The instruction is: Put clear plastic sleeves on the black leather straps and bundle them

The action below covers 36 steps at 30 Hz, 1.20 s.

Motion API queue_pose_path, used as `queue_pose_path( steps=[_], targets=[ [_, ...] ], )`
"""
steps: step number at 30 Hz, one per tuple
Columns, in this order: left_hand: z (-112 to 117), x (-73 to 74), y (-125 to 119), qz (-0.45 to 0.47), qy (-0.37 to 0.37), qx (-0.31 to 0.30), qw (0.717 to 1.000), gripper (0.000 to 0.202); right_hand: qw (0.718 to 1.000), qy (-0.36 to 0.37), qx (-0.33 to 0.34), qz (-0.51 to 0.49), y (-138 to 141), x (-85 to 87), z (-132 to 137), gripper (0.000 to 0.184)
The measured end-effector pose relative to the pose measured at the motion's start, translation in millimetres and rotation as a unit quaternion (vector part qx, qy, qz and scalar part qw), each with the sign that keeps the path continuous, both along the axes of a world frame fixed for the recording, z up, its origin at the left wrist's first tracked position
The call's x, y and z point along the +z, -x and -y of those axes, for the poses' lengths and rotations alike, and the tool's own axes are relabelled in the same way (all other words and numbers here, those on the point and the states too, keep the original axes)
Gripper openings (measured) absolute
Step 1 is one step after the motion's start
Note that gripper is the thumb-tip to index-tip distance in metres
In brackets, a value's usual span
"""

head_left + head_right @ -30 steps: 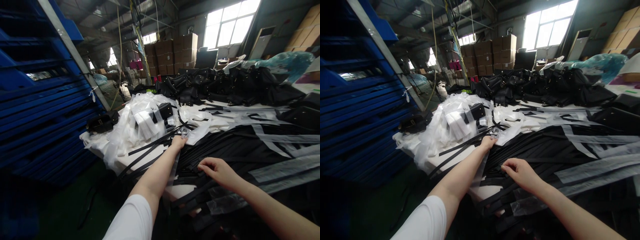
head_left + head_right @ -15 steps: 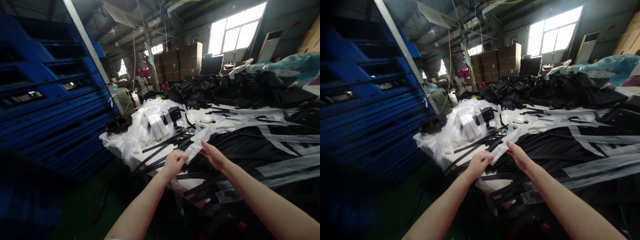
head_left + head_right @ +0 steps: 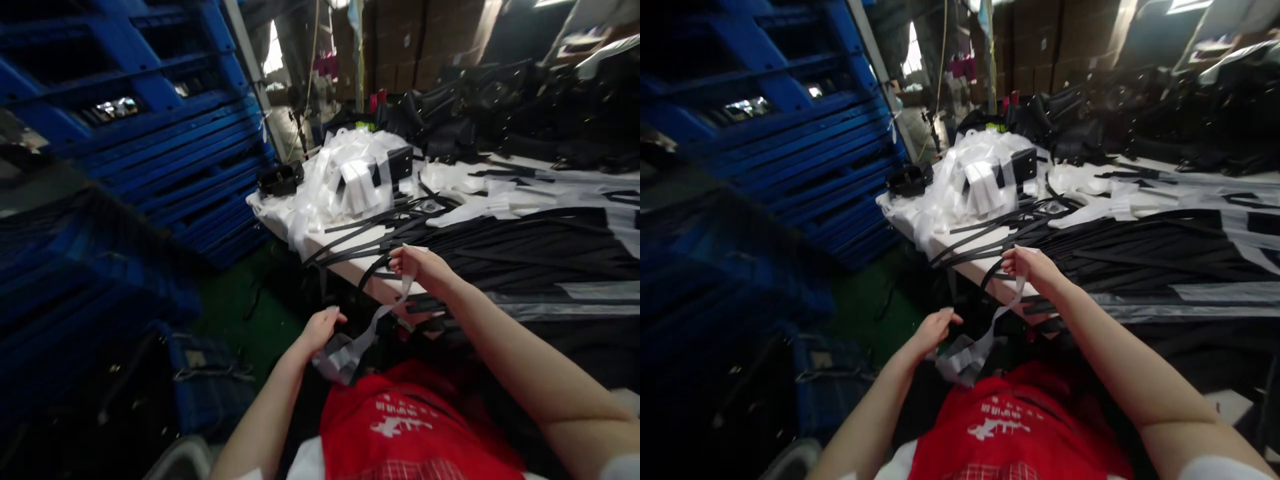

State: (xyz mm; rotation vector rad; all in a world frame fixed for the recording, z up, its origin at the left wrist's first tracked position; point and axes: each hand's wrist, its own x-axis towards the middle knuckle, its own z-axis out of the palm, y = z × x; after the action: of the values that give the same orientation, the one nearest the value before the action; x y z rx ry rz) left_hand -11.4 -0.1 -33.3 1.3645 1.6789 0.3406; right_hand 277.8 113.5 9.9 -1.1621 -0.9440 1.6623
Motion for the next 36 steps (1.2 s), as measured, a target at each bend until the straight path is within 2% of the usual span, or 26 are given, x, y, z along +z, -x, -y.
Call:
queue_pose_path(
  steps=[2, 4, 5, 7, 9, 12, 15, 18, 20, 22, 24, 26, 28, 31, 34, 36],
  targets=[
    [-9, 10.0, -18, 0.185, 0.016, 0.011, 0.982, 0.062, 0.989, -0.028, 0.148, 0.017, 23, -0.1, 32, 0.046],
    [-12, 16.7, -35, 0.338, 0.004, 0.004, 0.941, 0.059, 0.961, -0.051, 0.265, 0.062, 34, -2.2, 59, 0.055],
    [-12, 18.7, -42, 0.386, 0.005, -0.004, 0.923, 0.059, 0.946, -0.061, 0.304, 0.089, 36, -4.3, 70, 0.058],
    [-11, 19.4, -56, 0.435, 0.026, 0.003, 0.9, 0.063, 0.924, -0.082, 0.349, 0.131, 36, -10.5, 86, 0.06],
    [-8, 15.7, -66, 0.443, 0.059, 0.04, 0.894, 0.066, 0.913, -0.093, 0.368, 0.147, 33, -18.7, 96, 0.058],
    [-6, 5.9, -73, 0.384, 0.066, 0.08, 0.918, 0.056, 0.9, -0.095, 0.398, 0.151, 30, -32.0, 105, 0.054],
    [-6, -1.0, -75, 0.34, 0.082, 0.065, 0.935, 0.053, 0.894, -0.089, 0.408, 0.159, 28, -43.3, 114, 0.053],
    [-5, -0.3, -77, 0.382, 0.125, 0.066, 0.914, 0.06, 0.893, -0.075, 0.419, 0.146, 28, -50.4, 120, 0.054],
    [-5, 3.4, -79, 0.414, 0.14, 0.09, 0.895, 0.074, 0.895, -0.053, 0.425, 0.121, 28, -53.9, 123, 0.054],
    [-4, 7.8, -79, 0.436, 0.143, 0.112, 0.882, 0.09, 0.91, -0.01, 0.406, 0.084, 28, -57.5, 126, 0.055],
    [-3, 11.8, -78, 0.45, 0.13, 0.117, 0.876, 0.095, 0.929, 0.043, 0.365, 0.044, 28, -61.2, 127, 0.053],
    [-2, 15.3, -74, 0.463, 0.101, 0.087, 0.876, 0.088, 0.947, 0.089, 0.31, 0.004, 28, -63.7, 129, 0.047],
    [-2, 18.1, -68, 0.469, 0.073, 0.017, 0.88, 0.077, 0.957, 0.119, 0.26, -0.043, 29, -64.2, 130, 0.047],
    [-1, 20.2, -63, 0.419, 0.035, -0.075, 0.904, 0.073, 0.96, 0.118, 0.242, -0.072, 30, -61.3, 130, 0.055],
    [-1, 17.6, -68, 0.362, 0.017, -0.066, 0.93, 0.058, 0.955, 0.086, 0.285, -0.015, 27, -58.8, 128, 0.059],
    [-2, 13.4, -75, 0.377, 0.021, -0.04, 0.925, 0.044, 0.953, 0.06, 0.297, 0.022, 23, -59.6, 125, 0.061]
  ],
)
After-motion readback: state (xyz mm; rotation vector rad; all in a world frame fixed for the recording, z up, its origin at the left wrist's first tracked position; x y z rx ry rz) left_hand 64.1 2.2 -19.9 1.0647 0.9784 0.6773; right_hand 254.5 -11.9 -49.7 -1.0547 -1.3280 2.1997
